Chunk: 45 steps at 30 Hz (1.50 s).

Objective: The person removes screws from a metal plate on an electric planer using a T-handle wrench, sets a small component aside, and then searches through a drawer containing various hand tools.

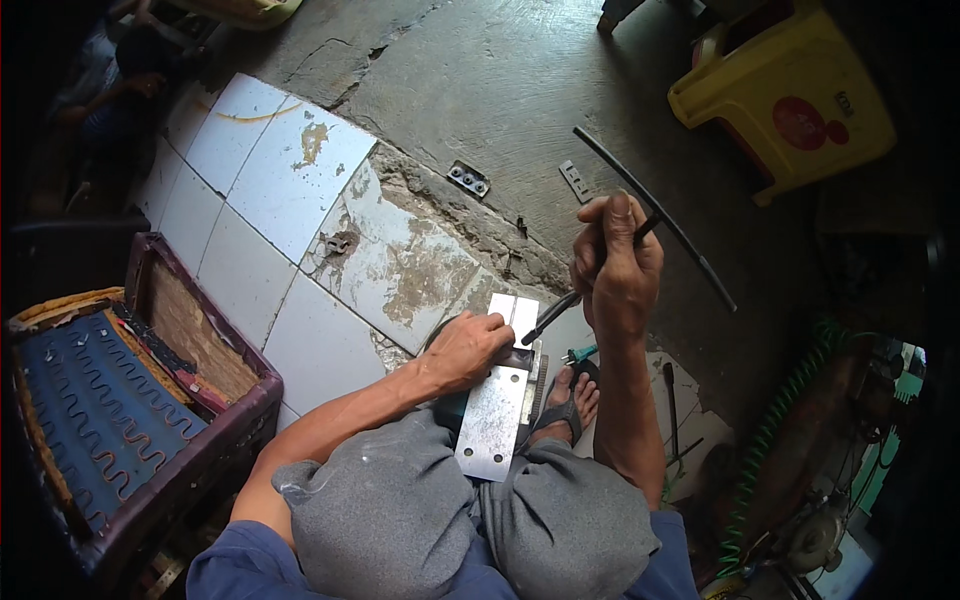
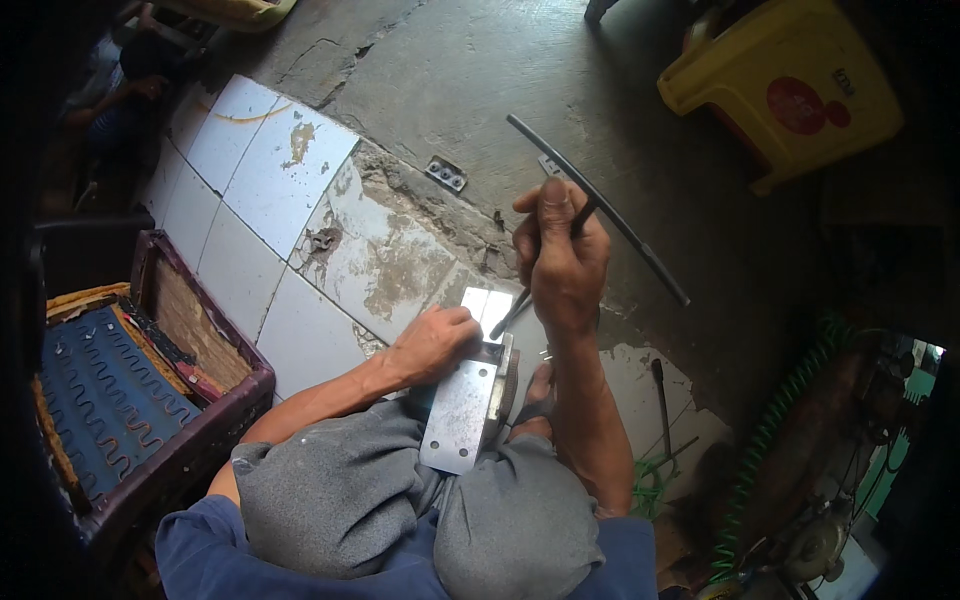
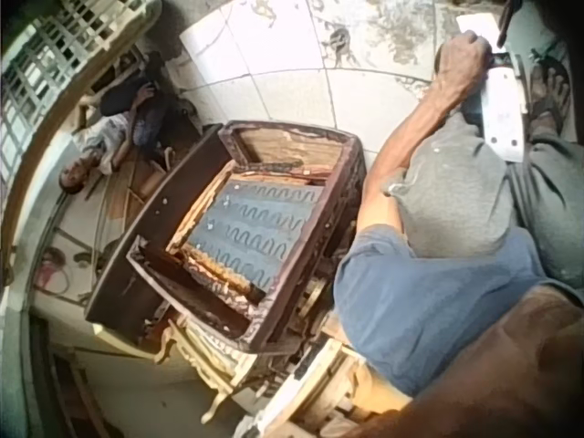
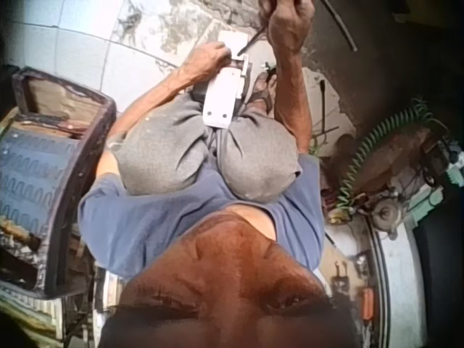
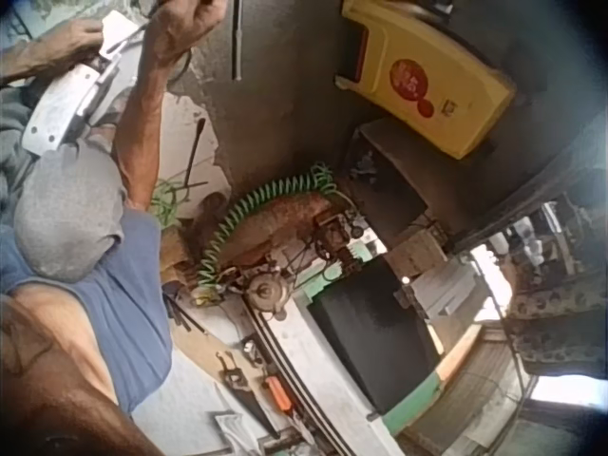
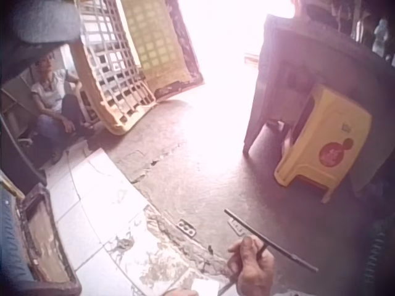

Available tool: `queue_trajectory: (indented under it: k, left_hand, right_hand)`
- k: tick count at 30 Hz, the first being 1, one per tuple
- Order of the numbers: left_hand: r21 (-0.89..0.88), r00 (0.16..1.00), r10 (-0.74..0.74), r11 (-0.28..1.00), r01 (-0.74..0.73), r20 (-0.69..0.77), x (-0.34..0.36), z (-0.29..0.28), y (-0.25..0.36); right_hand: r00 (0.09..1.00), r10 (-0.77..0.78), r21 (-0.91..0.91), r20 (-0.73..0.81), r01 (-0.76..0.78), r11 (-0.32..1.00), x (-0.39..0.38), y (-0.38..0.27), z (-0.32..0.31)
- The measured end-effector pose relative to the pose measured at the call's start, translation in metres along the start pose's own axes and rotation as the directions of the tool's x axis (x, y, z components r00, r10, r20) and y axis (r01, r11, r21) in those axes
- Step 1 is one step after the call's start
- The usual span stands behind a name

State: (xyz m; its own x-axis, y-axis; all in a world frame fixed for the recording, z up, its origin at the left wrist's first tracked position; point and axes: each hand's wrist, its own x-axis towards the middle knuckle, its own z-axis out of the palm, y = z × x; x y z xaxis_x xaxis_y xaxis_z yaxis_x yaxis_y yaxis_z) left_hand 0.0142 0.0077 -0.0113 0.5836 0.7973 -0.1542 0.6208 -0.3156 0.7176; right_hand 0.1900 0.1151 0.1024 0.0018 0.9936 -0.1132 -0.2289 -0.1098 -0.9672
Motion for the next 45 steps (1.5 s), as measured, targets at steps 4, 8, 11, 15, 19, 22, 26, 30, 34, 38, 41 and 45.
queue_trajectory:
  k: [4,8,11,15,19,22,26,30,34,38,41,45]
  left_hand:
    - [-0.079,0.998,0.006,0.997,-0.011,-0.065,-0.006,0.002,0.006]
    - [-0.035,0.984,0.08,0.996,-0.087,-0.161,-0.014,0.008,0.004]
    - [-0.133,0.997,-0.003,0.991,-0.006,-0.073,-0.015,0.004,0.006]
    - [-0.094,1.0,0.01,0.996,-0.01,0.0,-0.02,-0.006,0.02]
    - [-0.227,0.997,-0.055,0.972,0.066,0.055,-0.012,-0.005,0.006]
    - [-0.056,0.99,0.142,0.988,-0.143,-0.009,-0.007,-0.006,-0.003]
    - [0.029,0.99,0.123,0.992,-0.125,0.072,0.0,-0.002,-0.005]
    - [0.196,0.987,0.157,0.968,-0.159,0.022,0.0,0.004,-0.004]
    - [0.289,0.995,0.101,0.953,-0.097,0.001,0.0,0.012,0.002]
    - [0.357,0.994,-0.014,0.934,-0.027,0.112,0.008,0.014,0.0]
    - [0.284,0.926,-0.148,0.958,0.047,0.347,0.017,-0.003,0.006]
    - [0.285,0.99,0.06,0.954,-0.096,0.13,0.01,-0.011,0.005]
  right_hand:
    - [0.999,-0.022,-0.01,-0.031,0.022,1.0,0.0,-0.003,-0.005]
    - [0.998,-0.01,0.02,-0.063,0.011,1.0,0.001,-0.002,-0.01]
    - [0.996,-0.001,0.019,-0.088,0.003,1.0,0.001,-0.003,-0.01]
    - [0.995,-0.007,0.017,-0.096,0.009,1.0,0.001,-0.005,-0.011]
    - [0.994,0.002,0.024,-0.106,0.0,1.0,0.001,-0.005,-0.009]
    - [0.998,-0.005,0.024,-0.066,0.006,1.0,-0.001,-0.001,-0.014]
    - [0.997,0.001,0.033,-0.076,0.001,0.999,-0.001,-0.004,-0.014]
    - [0.997,-0.001,0.029,-0.077,0.003,1.0,-0.002,-0.003,-0.011]
    - [0.998,-0.008,-0.006,-0.063,0.008,1.0,-0.004,-0.001,-0.01]
    - [1.0,-0.018,0.028,-0.025,0.018,0.999,-0.002,0.002,-0.007]
    - [1.0,-0.018,0.001,-0.016,0.018,1.0,-0.002,0.001,-0.006]
    - [0.999,-0.031,0.006,-0.017,0.031,1.0,-0.002,-0.001,-0.009]
